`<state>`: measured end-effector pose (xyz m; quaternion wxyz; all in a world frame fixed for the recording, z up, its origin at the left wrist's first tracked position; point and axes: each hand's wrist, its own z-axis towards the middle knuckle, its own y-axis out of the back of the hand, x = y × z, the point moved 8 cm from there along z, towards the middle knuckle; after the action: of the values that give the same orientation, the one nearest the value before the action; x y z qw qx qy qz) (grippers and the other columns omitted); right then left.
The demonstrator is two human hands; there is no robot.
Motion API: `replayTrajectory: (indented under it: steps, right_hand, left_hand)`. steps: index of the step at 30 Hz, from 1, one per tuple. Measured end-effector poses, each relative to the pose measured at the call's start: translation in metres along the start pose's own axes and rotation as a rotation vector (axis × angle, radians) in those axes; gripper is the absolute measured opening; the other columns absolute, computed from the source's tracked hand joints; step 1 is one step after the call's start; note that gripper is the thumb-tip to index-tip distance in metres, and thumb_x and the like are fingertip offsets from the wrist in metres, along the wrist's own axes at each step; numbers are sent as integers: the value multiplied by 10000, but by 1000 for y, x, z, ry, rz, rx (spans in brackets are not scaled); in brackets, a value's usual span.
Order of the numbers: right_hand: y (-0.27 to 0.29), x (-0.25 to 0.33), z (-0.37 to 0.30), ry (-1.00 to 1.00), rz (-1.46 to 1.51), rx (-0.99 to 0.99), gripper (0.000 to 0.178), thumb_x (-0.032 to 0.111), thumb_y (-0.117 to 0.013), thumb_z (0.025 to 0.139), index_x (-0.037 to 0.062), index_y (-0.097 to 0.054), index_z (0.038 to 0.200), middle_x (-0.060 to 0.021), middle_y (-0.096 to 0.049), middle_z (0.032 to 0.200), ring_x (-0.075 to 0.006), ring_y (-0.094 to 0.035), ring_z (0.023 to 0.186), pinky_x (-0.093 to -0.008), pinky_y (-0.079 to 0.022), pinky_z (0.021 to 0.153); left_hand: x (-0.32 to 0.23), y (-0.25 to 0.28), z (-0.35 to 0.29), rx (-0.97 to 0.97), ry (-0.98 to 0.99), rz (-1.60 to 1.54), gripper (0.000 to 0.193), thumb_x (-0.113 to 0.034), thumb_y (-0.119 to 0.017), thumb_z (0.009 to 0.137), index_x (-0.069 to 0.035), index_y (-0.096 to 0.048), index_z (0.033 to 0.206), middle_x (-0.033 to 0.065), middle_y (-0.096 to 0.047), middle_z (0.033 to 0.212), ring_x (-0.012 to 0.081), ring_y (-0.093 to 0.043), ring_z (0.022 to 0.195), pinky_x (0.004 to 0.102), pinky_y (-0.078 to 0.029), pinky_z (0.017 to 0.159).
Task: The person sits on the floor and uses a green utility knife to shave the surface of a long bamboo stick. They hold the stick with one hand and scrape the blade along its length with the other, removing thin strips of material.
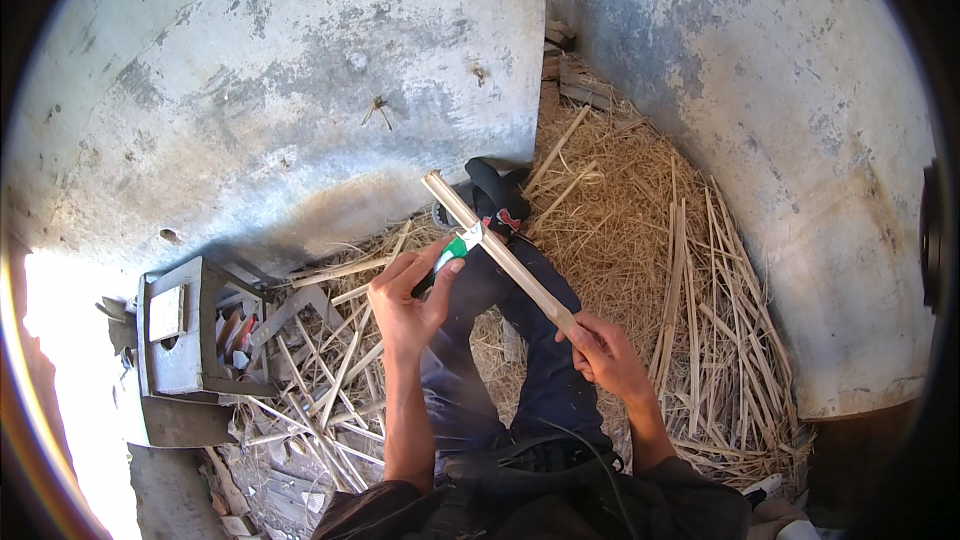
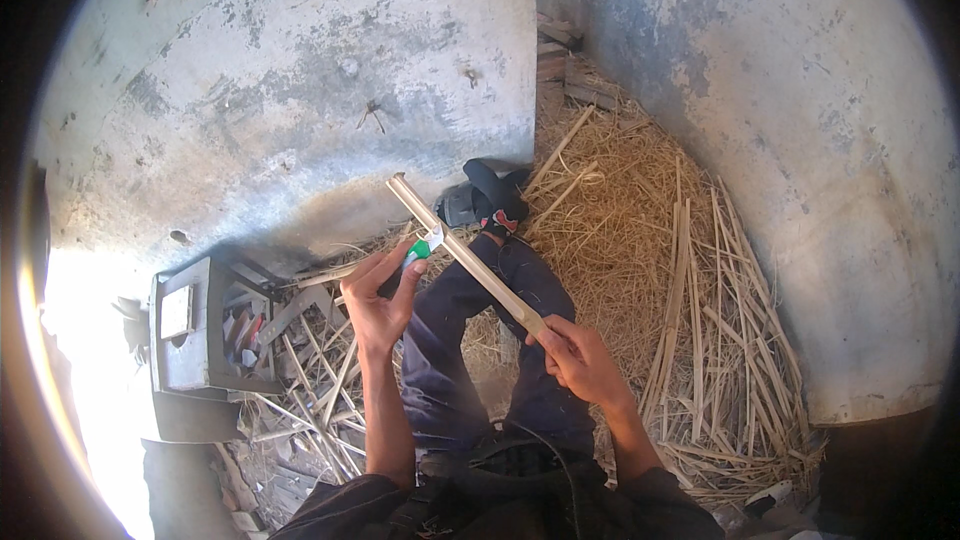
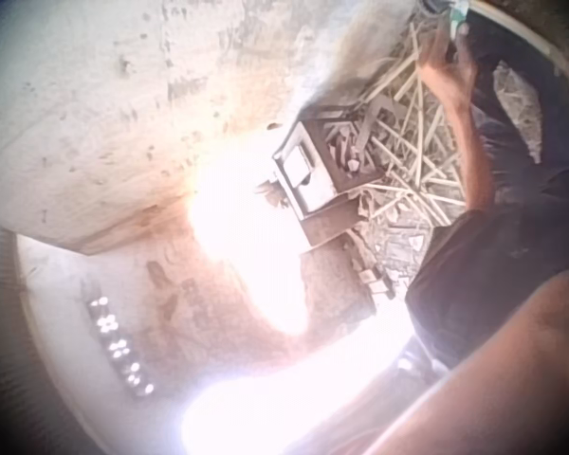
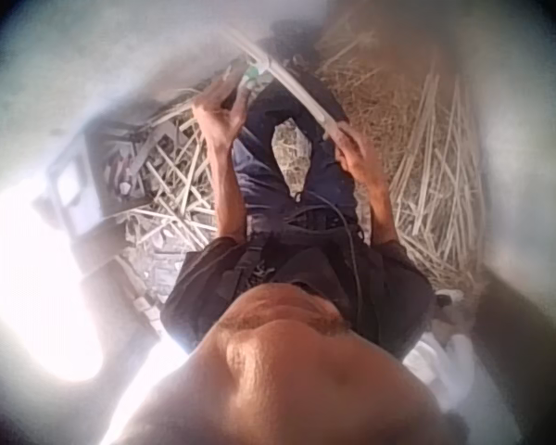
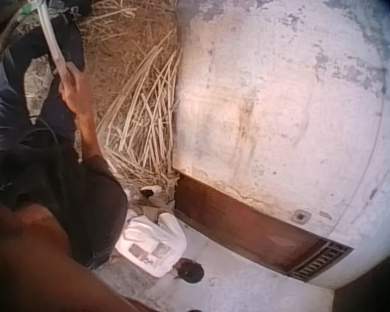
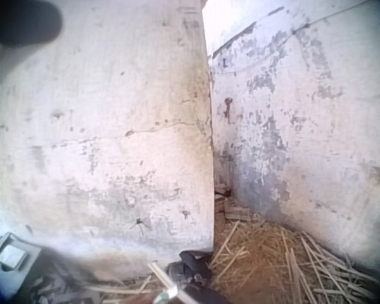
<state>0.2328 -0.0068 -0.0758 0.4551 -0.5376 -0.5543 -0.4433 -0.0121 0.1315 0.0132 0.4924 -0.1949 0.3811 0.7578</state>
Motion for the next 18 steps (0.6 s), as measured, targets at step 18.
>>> replayTrajectory:
  steps: [18]
  right_hand:
    - [5,10,-9,6,-163,-81,360,330,-503,1156,33,-694,1090,20,-461,591,-61,-424,520,-275,-350,506]
  left_hand:
    - [9,-7,-6,-1,23,54,273,-198,-891,874,-101,-856,1126,66,-722,768,149,-612,596,300,-471,566]
